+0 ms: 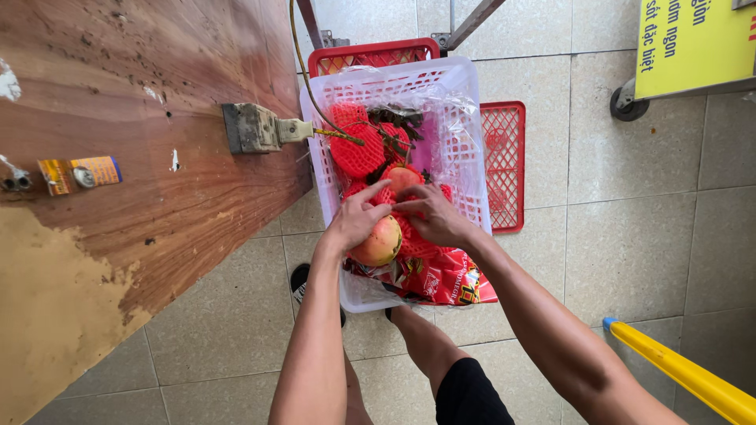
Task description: The person picks up pomegranates from a white plastic basket and places them onto a stainless steel counter and a wooden cutting board, sometimes removing red mesh protective sleeves from the fruit.
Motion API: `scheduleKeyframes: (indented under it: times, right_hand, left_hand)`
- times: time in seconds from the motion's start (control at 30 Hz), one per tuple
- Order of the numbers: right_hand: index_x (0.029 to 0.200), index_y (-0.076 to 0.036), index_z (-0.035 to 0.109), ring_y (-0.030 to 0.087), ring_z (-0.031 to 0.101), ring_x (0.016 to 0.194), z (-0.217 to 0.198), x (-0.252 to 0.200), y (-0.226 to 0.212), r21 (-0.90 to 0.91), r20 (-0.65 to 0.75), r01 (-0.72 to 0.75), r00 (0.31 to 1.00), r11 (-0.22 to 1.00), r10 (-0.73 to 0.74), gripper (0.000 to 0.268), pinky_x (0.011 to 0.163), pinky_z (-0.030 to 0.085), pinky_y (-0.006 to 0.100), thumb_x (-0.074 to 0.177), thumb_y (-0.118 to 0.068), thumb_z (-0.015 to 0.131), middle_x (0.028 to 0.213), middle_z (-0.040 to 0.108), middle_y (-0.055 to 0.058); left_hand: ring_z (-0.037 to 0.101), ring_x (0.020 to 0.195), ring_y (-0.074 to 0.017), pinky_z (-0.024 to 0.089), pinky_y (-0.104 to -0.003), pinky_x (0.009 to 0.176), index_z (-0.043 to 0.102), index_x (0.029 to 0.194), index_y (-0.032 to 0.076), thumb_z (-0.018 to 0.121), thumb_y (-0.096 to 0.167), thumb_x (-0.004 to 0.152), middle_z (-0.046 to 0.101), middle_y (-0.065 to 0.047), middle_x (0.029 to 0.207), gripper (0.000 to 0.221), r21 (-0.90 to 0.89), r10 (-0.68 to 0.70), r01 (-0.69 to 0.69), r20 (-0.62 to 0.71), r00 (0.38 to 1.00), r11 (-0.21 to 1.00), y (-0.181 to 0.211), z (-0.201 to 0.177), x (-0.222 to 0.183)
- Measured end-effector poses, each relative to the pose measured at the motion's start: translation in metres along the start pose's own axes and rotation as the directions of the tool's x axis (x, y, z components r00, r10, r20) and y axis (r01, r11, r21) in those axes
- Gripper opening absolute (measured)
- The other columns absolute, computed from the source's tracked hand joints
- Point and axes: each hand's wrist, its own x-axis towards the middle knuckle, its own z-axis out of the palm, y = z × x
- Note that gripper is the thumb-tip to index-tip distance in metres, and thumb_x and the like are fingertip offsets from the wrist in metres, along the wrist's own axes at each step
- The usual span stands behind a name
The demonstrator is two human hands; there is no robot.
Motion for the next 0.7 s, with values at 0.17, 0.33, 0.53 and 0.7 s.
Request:
scheduleKeyframes:
  times: [0.17, 0.33, 0.53, 0.7]
  right_hand:
    - [0.133, 0.000, 0.069, 0.036, 0.052, 0.135, 0.008, -0.010, 0.014, 0.222, 0.065, -0.127, 0.991, 0.967, 0.115, 0.045, 0.112, 0.040, 0.052, 0.090, -0.009, 0.058, 0.137, 0.068, 0.017]
    - [0.128, -0.003, 0.068, 0.030, 0.077, 0.105, 0.015, 0.029, 0.019, 0.313, -0.090, -0.719, 0.628, 0.621, 0.773, 0.061, 0.096, 0.060, 0.042, 0.092, -0.052, 0.065, 0.118, 0.078, 0.018]
    - [0.144, 0.008, 0.042, 0.040, 0.066, 0.112, 0.041, 0.055, 0.034, 0.005, 0.027, -0.801, 0.599, 0.599, 0.800, 0.124, 0.096, 0.053, 0.047, 0.069, -0.082, 0.082, 0.120, 0.066, 0.032]
    - [0.138, -0.003, 0.051, 0.029, 0.070, 0.112, 0.034, 0.036, 0.048, 0.425, -0.029, -0.661, 0.673, 0.618, 0.739, 0.108, 0.100, 0.056, 0.043, 0.060, -0.070, 0.086, 0.125, 0.068, 0.017]
  left_hand:
    - [0.067, 0.117, -0.0333, 0.051, -0.045, 0.105, 0.075, 0.126, 0.030, 0.059, 0.044, 0.081, 0.072, -0.011, 0.124, 0.050, 0.409, -0.188, 0.182, -0.027, 0.982, 0.894, 0.001, 0.019, 0.019]
    - [0.067, 0.117, -0.0386, 0.049, -0.047, 0.107, 0.080, 0.115, 0.025, 0.056, 0.047, 0.083, 0.072, -0.017, 0.123, 0.045, 0.392, -0.256, 0.269, -0.085, 0.963, 0.880, 0.008, 0.032, 0.016]
    - [0.066, 0.117, -0.0438, 0.050, -0.050, 0.104, 0.077, 0.112, 0.002, 0.053, 0.045, 0.086, 0.069, -0.028, 0.123, 0.056, 0.404, -0.248, 0.285, -0.142, 0.958, 0.869, 0.000, 0.037, 0.024]
    - [0.062, 0.124, -0.0435, 0.048, -0.050, 0.107, 0.071, 0.120, -0.003, 0.053, 0.047, 0.086, 0.064, -0.030, 0.130, 0.063, 0.332, -0.316, 0.362, -0.185, 0.931, 0.871, -0.010, 0.035, 0.025]
